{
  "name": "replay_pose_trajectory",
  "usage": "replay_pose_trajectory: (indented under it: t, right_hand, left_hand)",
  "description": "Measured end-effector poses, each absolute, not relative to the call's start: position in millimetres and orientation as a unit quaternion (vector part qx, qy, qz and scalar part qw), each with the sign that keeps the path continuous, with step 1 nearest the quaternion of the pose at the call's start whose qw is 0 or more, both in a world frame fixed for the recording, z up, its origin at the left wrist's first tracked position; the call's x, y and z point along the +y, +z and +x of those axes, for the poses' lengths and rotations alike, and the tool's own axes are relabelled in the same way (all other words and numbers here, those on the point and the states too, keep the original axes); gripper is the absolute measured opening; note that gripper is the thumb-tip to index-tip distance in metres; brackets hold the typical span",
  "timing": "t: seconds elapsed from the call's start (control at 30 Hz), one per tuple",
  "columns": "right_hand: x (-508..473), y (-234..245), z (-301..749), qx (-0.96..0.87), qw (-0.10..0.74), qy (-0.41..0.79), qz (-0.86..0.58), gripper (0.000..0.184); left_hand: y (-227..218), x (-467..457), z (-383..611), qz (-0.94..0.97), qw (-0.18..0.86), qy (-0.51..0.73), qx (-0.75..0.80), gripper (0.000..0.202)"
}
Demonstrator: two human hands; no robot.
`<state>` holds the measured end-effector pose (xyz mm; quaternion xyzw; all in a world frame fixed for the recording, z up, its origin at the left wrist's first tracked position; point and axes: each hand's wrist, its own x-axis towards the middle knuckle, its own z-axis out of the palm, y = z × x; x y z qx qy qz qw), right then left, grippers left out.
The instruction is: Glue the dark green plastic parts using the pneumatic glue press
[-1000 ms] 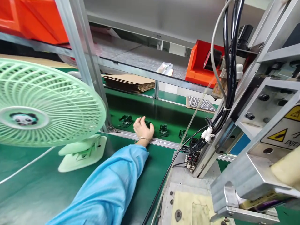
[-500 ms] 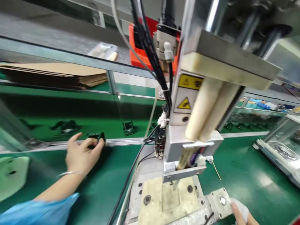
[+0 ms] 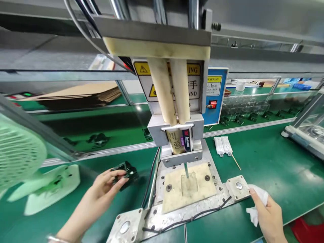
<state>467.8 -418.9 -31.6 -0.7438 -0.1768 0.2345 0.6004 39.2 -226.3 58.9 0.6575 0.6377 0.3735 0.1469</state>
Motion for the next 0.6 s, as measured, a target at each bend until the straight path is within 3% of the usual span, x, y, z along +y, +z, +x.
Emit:
replay_pose_trajectory:
  t: [0.1, 0.27, 0.4, 0.6]
  right_hand:
    - [-421.6, -35.6, 472.8, -0.163, 0.589, 0.241, -0.754, 0.067]
    - [-427.4, -47.0, 478.0, -0.129, 0.588, 0.262, -0.754, 0.068]
    - [-429.5, -50.5, 478.1, -0.158, 0.608, 0.233, -0.742, 0.047]
    - [-425.1, -42.4, 473.5, -0.177, 0.684, 0.22, -0.673, 0.049]
  left_hand:
    - [73.6, -259.5, 67.2, 0.612, 0.357, 0.365, 0.604, 0.063]
    - [76.4, -291.0, 133.3, 0.492, 0.636, 0.278, 0.525, 0.072]
    - [67.2, -286.5, 167.8, 0.477, 0.708, 0.232, 0.467, 0.06]
    - [60.4, -279.1, 186.4, 0.484, 0.742, 0.224, 0.406, 0.059]
